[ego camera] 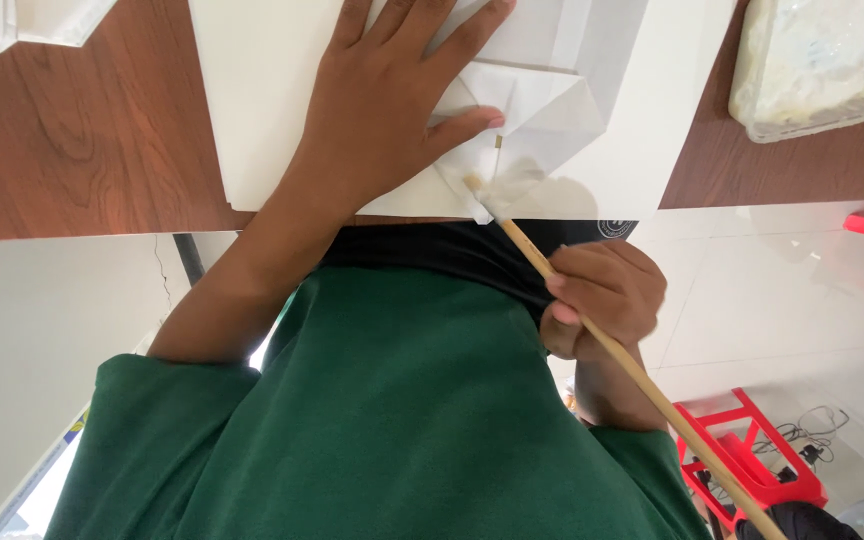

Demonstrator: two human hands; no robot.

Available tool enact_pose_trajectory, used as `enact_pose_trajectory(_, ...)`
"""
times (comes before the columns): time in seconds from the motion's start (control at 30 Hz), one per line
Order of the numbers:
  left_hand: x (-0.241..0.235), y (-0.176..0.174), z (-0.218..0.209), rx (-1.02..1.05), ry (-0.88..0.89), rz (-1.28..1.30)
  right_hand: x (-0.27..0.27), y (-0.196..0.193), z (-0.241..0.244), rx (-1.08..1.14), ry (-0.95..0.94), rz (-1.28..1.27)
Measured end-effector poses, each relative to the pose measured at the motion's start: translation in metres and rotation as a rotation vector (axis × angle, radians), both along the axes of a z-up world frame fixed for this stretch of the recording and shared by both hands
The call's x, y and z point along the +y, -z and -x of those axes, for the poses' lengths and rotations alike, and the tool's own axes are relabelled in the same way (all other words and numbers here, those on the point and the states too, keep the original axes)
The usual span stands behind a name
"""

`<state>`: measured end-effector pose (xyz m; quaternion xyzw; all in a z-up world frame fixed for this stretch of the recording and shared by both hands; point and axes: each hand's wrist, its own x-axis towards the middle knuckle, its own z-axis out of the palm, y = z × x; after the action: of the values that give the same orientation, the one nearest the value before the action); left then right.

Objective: The person applies white paste to the edges of a folded white paper structure using a brush, then presses the edges together to bond them. They repeat this process on different sections and later place a yellow cardboard piece onto the assembly.

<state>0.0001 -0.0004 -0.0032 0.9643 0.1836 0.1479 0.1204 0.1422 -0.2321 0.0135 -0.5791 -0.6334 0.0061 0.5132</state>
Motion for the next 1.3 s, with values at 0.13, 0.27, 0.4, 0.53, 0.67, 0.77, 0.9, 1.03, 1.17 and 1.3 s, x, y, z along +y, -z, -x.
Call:
enact_pose_trajectory(0.13,0.000,-0.004,-0.001,-0.009,0.005,0.021,0.005,-0.009,-0.002,-0.051,-0.040,0.027)
enact_pose_trajectory(0.27,0.000,-0.003,0.000,0.001,0.001,0.046,-0.008,-0.003,-0.007,0.004,0.006,0.018)
enact_pose_trajectory(0.4,0.001,-0.004,0.000,-0.006,0.010,0.037,0.006,-0.007,-0.005,-0.052,-0.016,0.053)
enact_pose_trajectory(0.53,0.000,-0.004,0.000,-0.006,0.016,0.070,-0.003,0.003,0.001,0.199,0.103,0.088)
enact_pose_trajectory(0.67,0.000,-0.004,-0.001,0.006,0.016,0.084,-0.013,0.011,-0.007,0.180,0.277,-0.075)
enact_pose_trajectory(0.77,0.001,-0.004,0.000,0.001,0.021,0.094,-0.015,0.012,-0.008,0.005,0.242,-0.031)
enact_pose_trajectory(0.9,0.001,-0.006,-0.001,-0.004,0.023,0.084,-0.020,0.019,-0.005,0.178,0.075,-0.095)
enact_pose_trajectory(1.03,0.001,-0.004,-0.001,0.003,0.026,0.092,-0.023,0.024,-0.004,0.139,0.271,-0.207)
enact_pose_trajectory(1.17,0.001,-0.001,0.000,0.009,0.035,0.037,-0.019,0.016,0.002,0.088,0.209,0.004)
enact_pose_trajectory(1.3,0.001,-0.003,-0.001,0.010,0.034,0.057,-0.014,0.023,0.005,0.297,0.144,-0.195)
